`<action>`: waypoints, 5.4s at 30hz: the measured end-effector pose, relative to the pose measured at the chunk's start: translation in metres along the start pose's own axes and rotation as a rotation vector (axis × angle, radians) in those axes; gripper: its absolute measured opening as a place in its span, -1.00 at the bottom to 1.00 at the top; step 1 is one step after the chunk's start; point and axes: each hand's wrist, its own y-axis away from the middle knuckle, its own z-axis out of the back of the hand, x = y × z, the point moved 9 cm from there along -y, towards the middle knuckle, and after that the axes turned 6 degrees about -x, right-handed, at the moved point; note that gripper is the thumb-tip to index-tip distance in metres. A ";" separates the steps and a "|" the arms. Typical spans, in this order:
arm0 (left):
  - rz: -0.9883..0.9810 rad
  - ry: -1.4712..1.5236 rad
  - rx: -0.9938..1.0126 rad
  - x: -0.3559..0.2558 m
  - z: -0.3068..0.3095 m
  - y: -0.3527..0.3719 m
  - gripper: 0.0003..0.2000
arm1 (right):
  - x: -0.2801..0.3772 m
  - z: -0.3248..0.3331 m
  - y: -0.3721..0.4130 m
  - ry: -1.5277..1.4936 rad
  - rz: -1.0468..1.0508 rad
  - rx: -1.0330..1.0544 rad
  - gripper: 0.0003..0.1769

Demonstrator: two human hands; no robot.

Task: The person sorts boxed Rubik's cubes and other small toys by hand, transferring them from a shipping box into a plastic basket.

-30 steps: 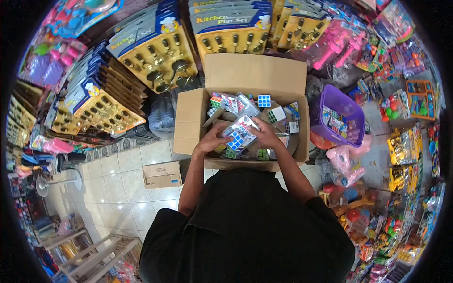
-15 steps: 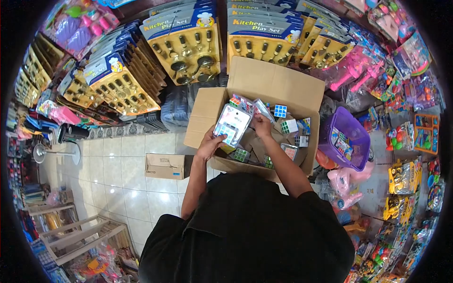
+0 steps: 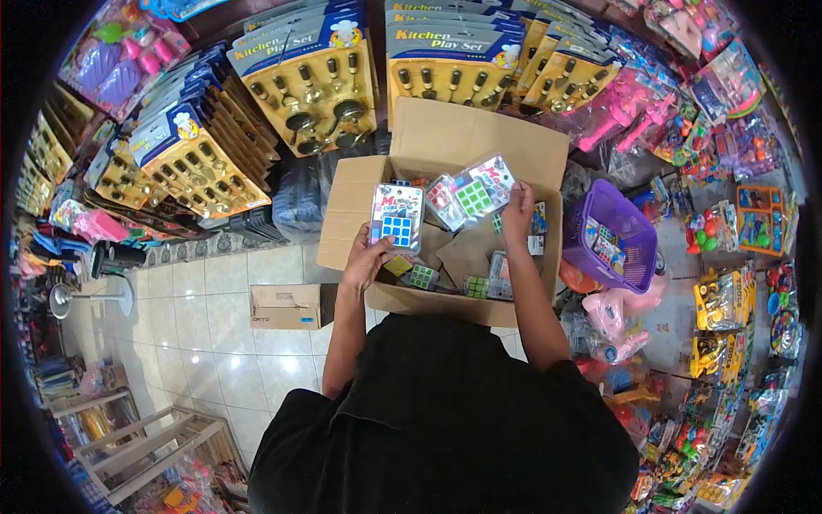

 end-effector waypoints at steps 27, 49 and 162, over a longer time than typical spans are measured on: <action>0.140 0.119 0.150 0.045 -0.023 0.006 -0.54 | -0.073 -0.033 0.054 0.320 -0.450 0.366 -0.61; -0.010 0.193 -0.011 0.003 0.025 0.033 -0.51 | -0.012 -0.055 0.074 0.109 -0.561 0.379 -0.55; 0.534 -0.550 -0.672 0.549 -0.426 -0.231 -0.40 | -0.147 0.575 -0.229 -0.107 -0.881 -0.135 -0.41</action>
